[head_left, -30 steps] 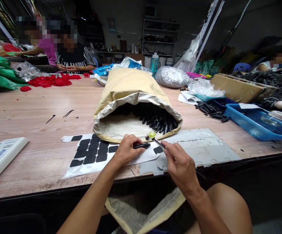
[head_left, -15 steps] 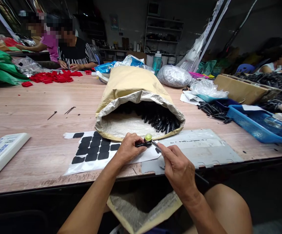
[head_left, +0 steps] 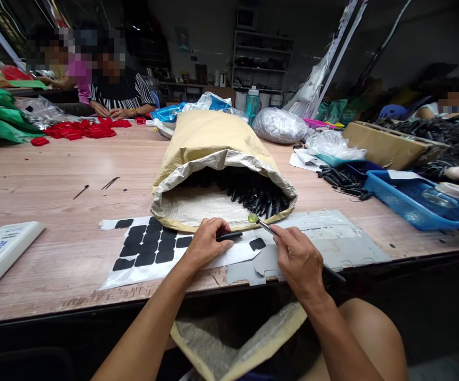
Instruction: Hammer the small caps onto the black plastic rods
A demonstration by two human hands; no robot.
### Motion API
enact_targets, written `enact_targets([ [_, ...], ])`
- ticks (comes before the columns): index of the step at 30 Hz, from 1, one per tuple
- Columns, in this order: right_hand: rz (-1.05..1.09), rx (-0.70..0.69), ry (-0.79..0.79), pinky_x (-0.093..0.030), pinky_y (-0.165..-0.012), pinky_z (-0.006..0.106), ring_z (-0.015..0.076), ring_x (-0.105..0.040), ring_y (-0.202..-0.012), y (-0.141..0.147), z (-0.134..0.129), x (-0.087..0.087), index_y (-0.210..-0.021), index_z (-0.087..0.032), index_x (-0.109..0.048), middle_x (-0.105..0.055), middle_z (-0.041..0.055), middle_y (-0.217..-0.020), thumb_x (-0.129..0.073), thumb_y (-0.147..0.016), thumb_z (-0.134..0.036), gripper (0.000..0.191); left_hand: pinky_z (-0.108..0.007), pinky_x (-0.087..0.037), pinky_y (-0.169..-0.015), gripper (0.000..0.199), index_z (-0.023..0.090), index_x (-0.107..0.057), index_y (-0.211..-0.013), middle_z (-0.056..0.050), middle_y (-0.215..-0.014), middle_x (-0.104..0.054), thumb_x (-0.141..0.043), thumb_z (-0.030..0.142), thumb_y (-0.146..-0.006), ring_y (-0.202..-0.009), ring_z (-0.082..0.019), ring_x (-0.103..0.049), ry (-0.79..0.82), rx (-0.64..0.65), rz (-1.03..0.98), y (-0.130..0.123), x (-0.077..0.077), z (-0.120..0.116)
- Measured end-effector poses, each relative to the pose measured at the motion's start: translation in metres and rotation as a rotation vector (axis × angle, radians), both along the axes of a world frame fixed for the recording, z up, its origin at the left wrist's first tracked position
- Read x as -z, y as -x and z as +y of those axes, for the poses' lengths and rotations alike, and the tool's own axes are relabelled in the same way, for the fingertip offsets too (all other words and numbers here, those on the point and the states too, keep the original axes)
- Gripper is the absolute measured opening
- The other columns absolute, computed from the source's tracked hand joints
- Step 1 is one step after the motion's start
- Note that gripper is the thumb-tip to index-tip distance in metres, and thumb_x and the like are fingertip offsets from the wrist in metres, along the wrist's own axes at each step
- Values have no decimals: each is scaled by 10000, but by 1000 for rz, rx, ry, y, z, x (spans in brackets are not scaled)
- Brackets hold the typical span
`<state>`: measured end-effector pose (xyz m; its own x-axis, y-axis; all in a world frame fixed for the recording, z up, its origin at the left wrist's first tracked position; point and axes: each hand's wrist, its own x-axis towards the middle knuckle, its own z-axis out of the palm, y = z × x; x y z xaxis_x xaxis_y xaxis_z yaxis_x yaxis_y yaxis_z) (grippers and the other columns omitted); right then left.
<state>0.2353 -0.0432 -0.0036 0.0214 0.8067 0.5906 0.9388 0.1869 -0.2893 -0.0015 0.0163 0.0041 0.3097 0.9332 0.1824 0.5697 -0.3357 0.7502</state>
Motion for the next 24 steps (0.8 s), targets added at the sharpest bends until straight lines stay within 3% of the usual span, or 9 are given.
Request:
enact_targets([
  [7,-38,45,-1,-394,-837,329,206,-537,-900,-12,10,17,-1121,-268,-730,-674,34,-927,-578,-921,-176,268,-343,-428,-844,171,224,-646,-897,-8,-949,-670,-721,226,-743,-996,-241,-534,39,0,-13,0,0,0],
  [14,1,46,19,-371,-815,326,203,-530,-917,-12,10,19,-1128,-282,-720,-665,25,-940,-585,-919,-194,264,-338,-425,-833,156,216,-643,-892,-15,-941,-674,-733,238,-766,-974,-238,-529,-7,5,17,-1,3,2],
  [18,7,42,22,-363,-811,326,204,-529,-918,-13,11,19,-1122,-275,-722,-664,31,-942,-580,-922,-201,257,-345,-422,-861,130,208,-662,-936,-30,-960,-686,-703,276,-832,-986,-239,-537,-84,21,27,-2,-8,-8],
  [21,8,43,21,-358,-809,324,204,-528,-916,-12,11,19,-1123,-276,-722,-664,30,-941,-582,-922,-202,255,-314,-436,-865,185,219,-679,-1043,-26,-1015,-701,-587,348,-948,-964,-208,-582,-18,161,-48,-7,-30,-37],
  [24,7,48,22,-354,-804,325,204,-523,-907,-11,10,18,-1126,-279,-721,-666,28,-943,-590,-919,-202,256,-251,-456,-753,271,246,-703,-1067,5,-928,-718,-504,417,-999,-823,-159,-622,269,509,-41,-13,-38,-75],
])
